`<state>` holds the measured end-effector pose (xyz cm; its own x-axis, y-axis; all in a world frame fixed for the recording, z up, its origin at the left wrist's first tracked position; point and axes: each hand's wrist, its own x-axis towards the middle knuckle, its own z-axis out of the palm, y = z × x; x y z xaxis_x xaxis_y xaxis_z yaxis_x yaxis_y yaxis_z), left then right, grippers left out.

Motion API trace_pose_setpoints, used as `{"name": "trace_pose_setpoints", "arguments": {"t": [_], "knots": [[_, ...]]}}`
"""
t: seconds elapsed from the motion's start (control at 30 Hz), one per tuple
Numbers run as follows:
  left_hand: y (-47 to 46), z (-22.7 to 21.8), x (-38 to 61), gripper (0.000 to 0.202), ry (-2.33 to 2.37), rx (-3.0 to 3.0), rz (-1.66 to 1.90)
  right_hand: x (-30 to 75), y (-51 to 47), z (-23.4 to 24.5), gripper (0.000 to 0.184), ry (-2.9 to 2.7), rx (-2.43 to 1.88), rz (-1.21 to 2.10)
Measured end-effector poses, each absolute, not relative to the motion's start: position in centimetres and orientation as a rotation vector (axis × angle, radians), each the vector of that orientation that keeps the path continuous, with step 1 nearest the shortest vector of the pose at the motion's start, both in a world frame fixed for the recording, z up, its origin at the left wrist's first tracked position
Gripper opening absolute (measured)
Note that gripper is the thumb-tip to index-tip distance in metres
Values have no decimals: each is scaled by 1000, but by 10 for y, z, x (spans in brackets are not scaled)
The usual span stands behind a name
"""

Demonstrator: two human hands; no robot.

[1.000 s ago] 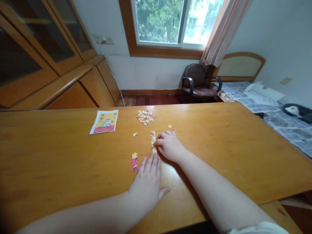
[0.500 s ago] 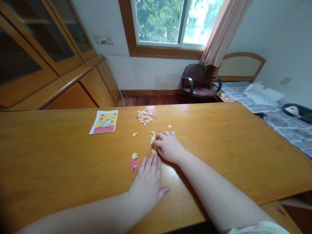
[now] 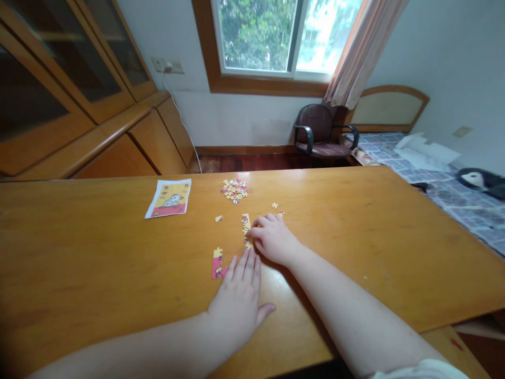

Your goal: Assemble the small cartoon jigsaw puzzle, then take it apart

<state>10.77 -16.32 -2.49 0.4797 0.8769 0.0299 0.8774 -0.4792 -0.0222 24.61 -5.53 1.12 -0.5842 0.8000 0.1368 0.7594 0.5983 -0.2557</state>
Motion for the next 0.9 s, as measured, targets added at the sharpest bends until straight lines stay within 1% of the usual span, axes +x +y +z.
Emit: {"name": "trace_pose_setpoints", "arguments": {"t": [0.37, 0.57, 0.67, 0.73, 0.83, 0.9], "knots": [[-163, -20, 107, 88, -1578, -2718, -26, 247, -55, 10, 25, -2578, -1262, 242], [-164, -17, 105, 78, -1515, -2754, -95, 255, -48, 7, 23, -2411, -1460, 159], [-164, -13, 105, 76, -1491, -2760, -111, 257, -45, 6, 28, -2432, -1486, 173], [-165, -8, 105, 75, -1489, -2761, -119, 256, -45, 5, 35, -2496, -1450, 204], [-168, 0, 106, 66, -1488, -2765, -126, 254, -46, 2, 49, -2563, -1471, 211], [-170, 4, 107, 58, -1486, -2770, -122, 254, -45, 0, 54, -2565, -1553, 184]]}}
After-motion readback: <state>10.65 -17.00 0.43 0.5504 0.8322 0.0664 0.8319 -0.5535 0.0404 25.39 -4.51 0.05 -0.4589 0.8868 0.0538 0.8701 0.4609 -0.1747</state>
